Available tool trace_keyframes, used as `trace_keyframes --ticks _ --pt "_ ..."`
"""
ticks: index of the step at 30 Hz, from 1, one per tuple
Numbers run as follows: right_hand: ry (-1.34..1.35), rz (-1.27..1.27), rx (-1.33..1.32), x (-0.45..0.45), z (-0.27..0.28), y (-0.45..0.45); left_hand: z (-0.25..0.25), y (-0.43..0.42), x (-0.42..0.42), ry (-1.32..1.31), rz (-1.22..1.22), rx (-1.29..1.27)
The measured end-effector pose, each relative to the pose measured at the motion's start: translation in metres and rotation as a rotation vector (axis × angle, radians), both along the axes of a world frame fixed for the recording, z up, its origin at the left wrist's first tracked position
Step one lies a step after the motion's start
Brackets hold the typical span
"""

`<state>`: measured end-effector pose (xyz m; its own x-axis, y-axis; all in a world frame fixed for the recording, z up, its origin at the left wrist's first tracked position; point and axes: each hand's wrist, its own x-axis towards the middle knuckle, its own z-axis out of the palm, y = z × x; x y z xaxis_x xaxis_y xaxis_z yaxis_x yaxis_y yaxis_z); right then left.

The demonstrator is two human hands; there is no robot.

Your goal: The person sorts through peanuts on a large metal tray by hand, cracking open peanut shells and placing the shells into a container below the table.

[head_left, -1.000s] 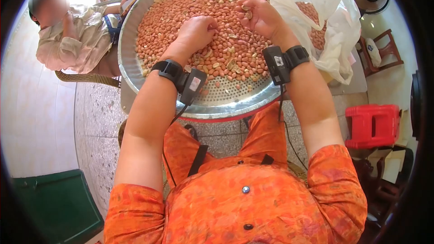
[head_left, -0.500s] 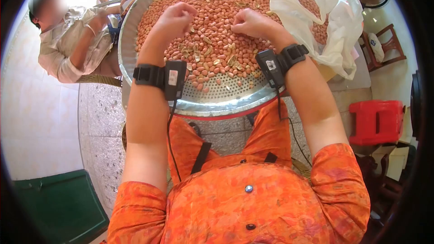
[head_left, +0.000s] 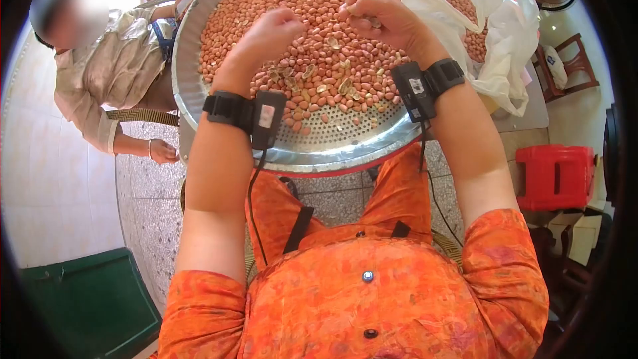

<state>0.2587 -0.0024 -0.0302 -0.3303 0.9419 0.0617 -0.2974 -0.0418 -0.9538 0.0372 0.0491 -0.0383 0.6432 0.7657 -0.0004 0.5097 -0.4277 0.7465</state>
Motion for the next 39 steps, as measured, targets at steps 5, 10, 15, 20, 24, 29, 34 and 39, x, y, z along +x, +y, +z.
trace_keyframes --ticks 5,10,15,20,24,29,34,39 --pt "-0.157 0.107 -0.036 -0.005 -0.002 -0.003 0.013 0.011 -0.016 -0.47 0.353 -0.37" --pt "-0.938 0.096 -0.012 -0.012 0.002 -0.01 -0.005 0.017 -0.018 0.067 0.419 0.354" --pt "-1.38 0.087 0.011 -0.02 0.01 -0.016 -0.01 0.006 -0.006 0.25 0.315 0.236" --pt "-1.305 0.125 0.084 -0.017 -0.008 -0.009 0.001 0.018 -0.013 -0.284 0.476 -0.281" --pt "-1.296 0.092 0.134 -0.022 -0.002 -0.014 -0.02 0.032 -0.015 -0.665 0.585 -0.329" --pt "-1.297 0.131 0.194 -0.024 -0.002 -0.013 -0.022 0.02 0.006 0.283 0.349 0.406" --pt "-1.223 0.11 0.273 -0.019 -0.009 -0.007 -0.022 0.03 -0.005 0.038 0.412 0.137" --pt "-1.066 -0.15 0.309 -0.011 -0.01 0.0 -0.002 0.03 -0.024 -1.053 0.149 -0.878"
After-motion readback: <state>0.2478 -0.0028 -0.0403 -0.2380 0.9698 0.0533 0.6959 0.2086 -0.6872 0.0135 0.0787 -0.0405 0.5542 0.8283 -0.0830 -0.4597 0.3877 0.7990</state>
